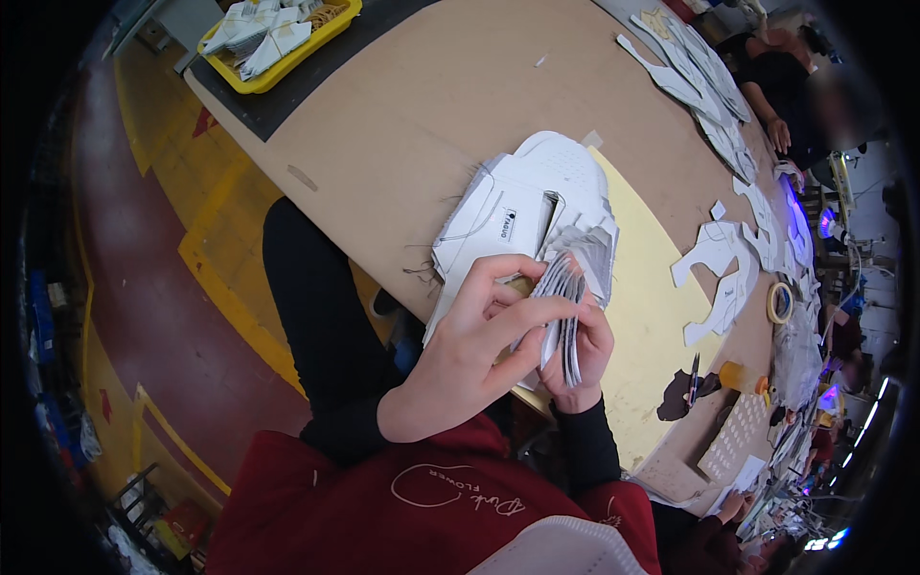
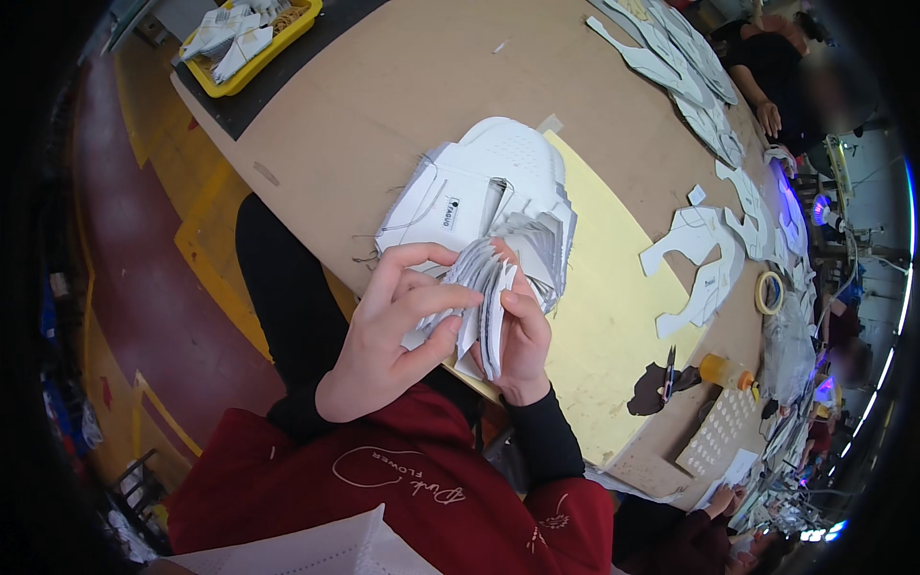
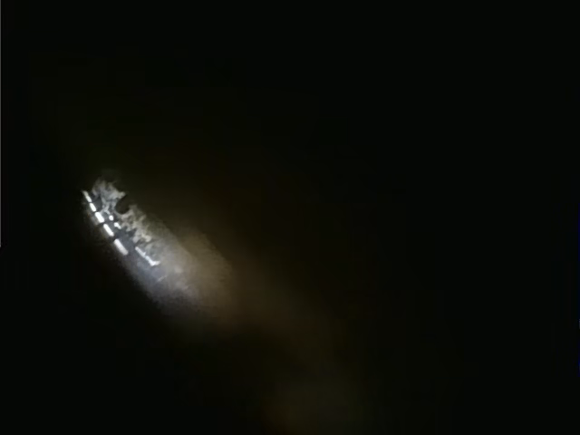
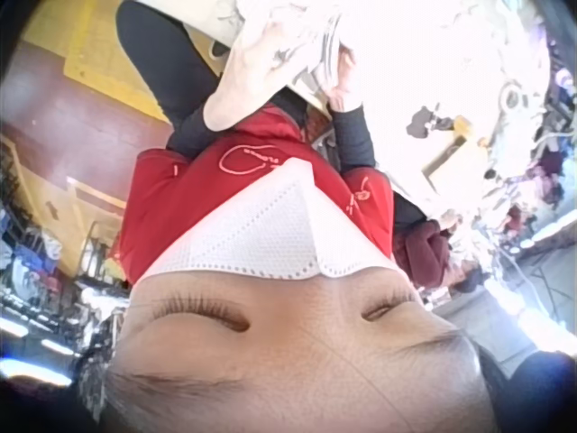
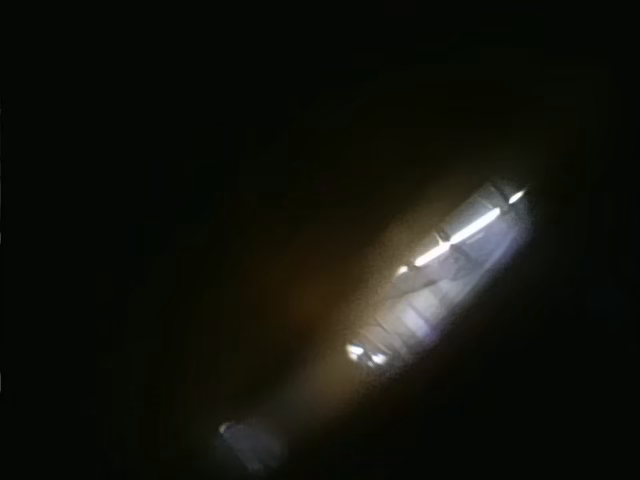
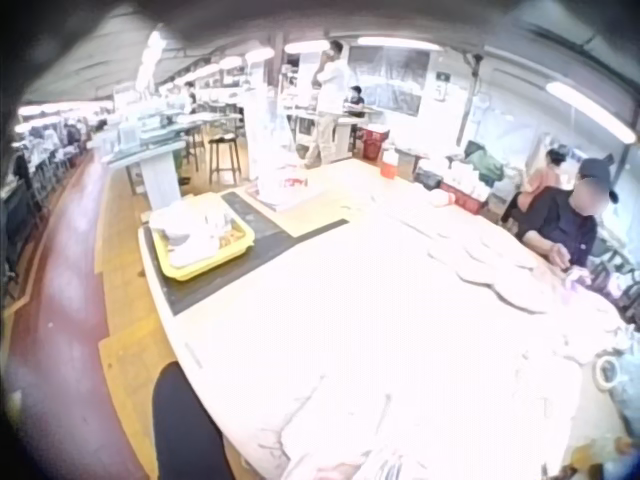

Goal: The person gathers cut fabric pieces from a table, aligns them into a stack, and secures the stack with a rubber band. The person then places the bundled stack into a yellow tray on the table.

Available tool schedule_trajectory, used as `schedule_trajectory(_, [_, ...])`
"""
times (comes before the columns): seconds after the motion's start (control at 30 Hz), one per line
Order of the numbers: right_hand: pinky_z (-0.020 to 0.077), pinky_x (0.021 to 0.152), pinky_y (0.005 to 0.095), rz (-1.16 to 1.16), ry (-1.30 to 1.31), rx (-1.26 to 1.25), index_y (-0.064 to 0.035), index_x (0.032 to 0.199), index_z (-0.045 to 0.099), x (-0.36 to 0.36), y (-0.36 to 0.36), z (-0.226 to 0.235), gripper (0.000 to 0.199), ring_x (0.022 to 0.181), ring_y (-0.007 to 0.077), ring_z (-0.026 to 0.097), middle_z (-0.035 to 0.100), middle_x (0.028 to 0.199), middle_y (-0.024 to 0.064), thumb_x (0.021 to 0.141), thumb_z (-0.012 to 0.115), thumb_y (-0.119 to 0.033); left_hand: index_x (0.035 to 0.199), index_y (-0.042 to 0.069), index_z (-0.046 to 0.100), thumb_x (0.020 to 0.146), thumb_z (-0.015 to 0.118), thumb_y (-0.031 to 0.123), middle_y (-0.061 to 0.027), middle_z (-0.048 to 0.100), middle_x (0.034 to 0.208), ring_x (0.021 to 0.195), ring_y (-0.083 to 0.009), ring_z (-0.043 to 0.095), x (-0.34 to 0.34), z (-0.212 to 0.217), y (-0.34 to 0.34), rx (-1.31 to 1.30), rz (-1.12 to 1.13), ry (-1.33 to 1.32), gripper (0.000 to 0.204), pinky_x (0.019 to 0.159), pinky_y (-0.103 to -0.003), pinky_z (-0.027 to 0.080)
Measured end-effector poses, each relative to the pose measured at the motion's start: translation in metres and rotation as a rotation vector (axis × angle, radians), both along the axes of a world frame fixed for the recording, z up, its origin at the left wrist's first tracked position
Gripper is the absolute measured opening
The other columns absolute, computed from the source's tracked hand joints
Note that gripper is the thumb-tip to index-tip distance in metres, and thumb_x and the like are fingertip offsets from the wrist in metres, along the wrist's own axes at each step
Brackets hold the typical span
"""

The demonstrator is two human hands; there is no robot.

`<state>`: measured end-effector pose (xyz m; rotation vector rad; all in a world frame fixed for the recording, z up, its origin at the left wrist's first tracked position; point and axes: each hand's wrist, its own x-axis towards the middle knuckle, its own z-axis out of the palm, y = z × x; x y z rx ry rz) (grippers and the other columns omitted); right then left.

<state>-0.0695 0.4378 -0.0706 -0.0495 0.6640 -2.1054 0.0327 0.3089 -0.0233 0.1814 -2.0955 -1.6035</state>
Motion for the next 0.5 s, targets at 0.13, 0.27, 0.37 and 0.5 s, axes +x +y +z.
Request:
schedule_trajectory(0.13, [0.0475, 0.101, 0.0395, 0.026, -0.136, -0.153, -0.0016, 0.146, 0.03, 0.0, 0.003, -0.005, 0.06, 0.117, 0.0275, 0.058, 0.055, 0.131, 0.0172, 0.091, 0.048, -0.016, 0.108, 0.004, 0.068, 0.084, 0.064, -0.005, -0.0145, 0.045, 0.128, 0.087, -0.0173, 0.062, -0.004, -0.005, 0.0, -0.024, -0.056, 0.035, 0.025, 0.076, -0.029, 0.051])
schedule_trajectory(0.27, [0.0461, 0.102, 0.0393, -0.009, -0.152, -0.131, -0.0015, 0.146, 0.03, 0.0, 0.006, -0.009, 0.059, 0.118, 0.027, 0.058, 0.055, 0.131, 0.0164, 0.092, 0.048, -0.017, 0.104, 0.002, 0.068, 0.084, 0.065, -0.004, -0.015, 0.045, 0.129, 0.088, -0.0186, 0.062, -0.005, -0.006, 0.001, -0.013, -0.056, 0.023, 0.022, 0.078, -0.03, 0.051])
schedule_trajectory(0.37, [0.0443, 0.103, 0.0393, 0.001, 0.014, -0.016, -0.0016, 0.146, 0.03, -0.001, 0.003, -0.006, 0.06, 0.119, 0.0272, 0.056, 0.053, 0.131, 0.017, 0.091, 0.05, -0.015, 0.108, 0.002, 0.065, 0.083, 0.068, -0.001, -0.0157, 0.047, 0.129, 0.092, -0.0216, 0.062, -0.003, -0.007, -0.002, -0.014, -0.056, 0.005, 0.025, 0.083, -0.033, 0.051])
schedule_trajectory(0.5, [0.0421, 0.104, 0.0388, -0.102, 0.293, 0.173, -0.0014, 0.145, 0.029, 0.009, -0.007, 0.007, 0.061, 0.121, 0.0269, 0.053, 0.05, 0.131, 0.018, 0.09, 0.052, -0.01, 0.121, 0.003, 0.056, 0.081, 0.073, 0.004, -0.0165, 0.051, 0.125, 0.101, -0.0286, 0.061, 0.0, -0.008, -0.009, -0.074, 0.035, 0.004, 0.043, 0.089, -0.037, 0.049])
